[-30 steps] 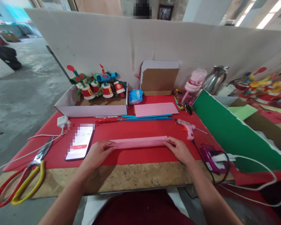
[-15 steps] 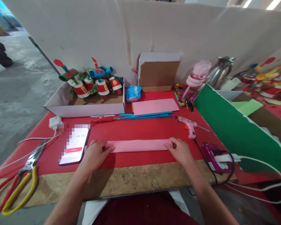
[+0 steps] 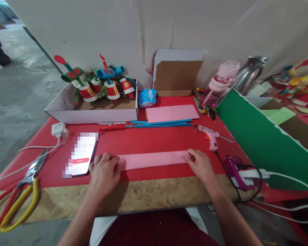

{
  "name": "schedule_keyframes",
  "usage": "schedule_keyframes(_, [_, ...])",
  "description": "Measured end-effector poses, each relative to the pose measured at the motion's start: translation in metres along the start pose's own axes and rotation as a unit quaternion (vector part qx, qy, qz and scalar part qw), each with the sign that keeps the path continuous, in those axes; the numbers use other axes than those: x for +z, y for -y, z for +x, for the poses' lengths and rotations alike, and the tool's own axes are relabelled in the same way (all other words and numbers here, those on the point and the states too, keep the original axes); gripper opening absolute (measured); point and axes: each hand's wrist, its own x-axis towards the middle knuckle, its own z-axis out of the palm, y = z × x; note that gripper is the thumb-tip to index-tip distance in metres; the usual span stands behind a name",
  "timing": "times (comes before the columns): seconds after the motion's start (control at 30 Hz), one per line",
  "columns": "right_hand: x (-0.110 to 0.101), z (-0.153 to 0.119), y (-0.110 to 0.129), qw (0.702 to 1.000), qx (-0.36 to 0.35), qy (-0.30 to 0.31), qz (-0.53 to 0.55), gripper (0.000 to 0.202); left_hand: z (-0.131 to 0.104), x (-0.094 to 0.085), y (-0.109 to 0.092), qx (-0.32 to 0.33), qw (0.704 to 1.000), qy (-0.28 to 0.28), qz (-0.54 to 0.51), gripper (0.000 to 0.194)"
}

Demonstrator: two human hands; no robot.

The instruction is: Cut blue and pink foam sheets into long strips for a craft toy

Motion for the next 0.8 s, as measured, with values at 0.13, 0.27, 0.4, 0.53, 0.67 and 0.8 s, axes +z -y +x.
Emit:
schedule_keyframes(0.13, [0.000, -0.002, 0.003, 1.000, -0.002, -0.003, -0.005, 0.042, 0.000, -0.002, 0.000, -0.005, 1.000, 0.016, 0.010, 0.036])
schedule_keyframes(0.27, [0.000, -0.002, 0.003, 1.000, -0.005, 0.001, -0.013, 0.042, 0.002, -0.005, -0.002, -0.006, 0.999, 0.030, 0.034, 0.037])
schedule_keyframes(0.4, [0.002, 0.001, 0.001, 0.999, -0.010, -0.001, -0.031, 0.040, 0.005, -0.008, -0.003, -0.006, 0.998, 0.044, 0.049, 0.041])
schedule_keyframes(0.53, [0.002, 0.002, 0.001, 0.999, -0.020, -0.012, -0.035, 0.040, 0.008, -0.009, -0.003, -0.004, 0.997, 0.053, 0.051, 0.045])
schedule_keyframes(0.67, [0.001, 0.001, 0.002, 0.999, -0.020, -0.010, -0.030, 0.041, 0.010, -0.008, 0.000, 0.006, 0.998, 0.046, 0.049, 0.045])
schedule_keyframes(0.8, [0.000, 0.002, 0.003, 1.000, -0.008, -0.011, -0.024, 0.041, 0.010, -0.004, 0.002, 0.010, 0.999, 0.031, 0.042, 0.045])
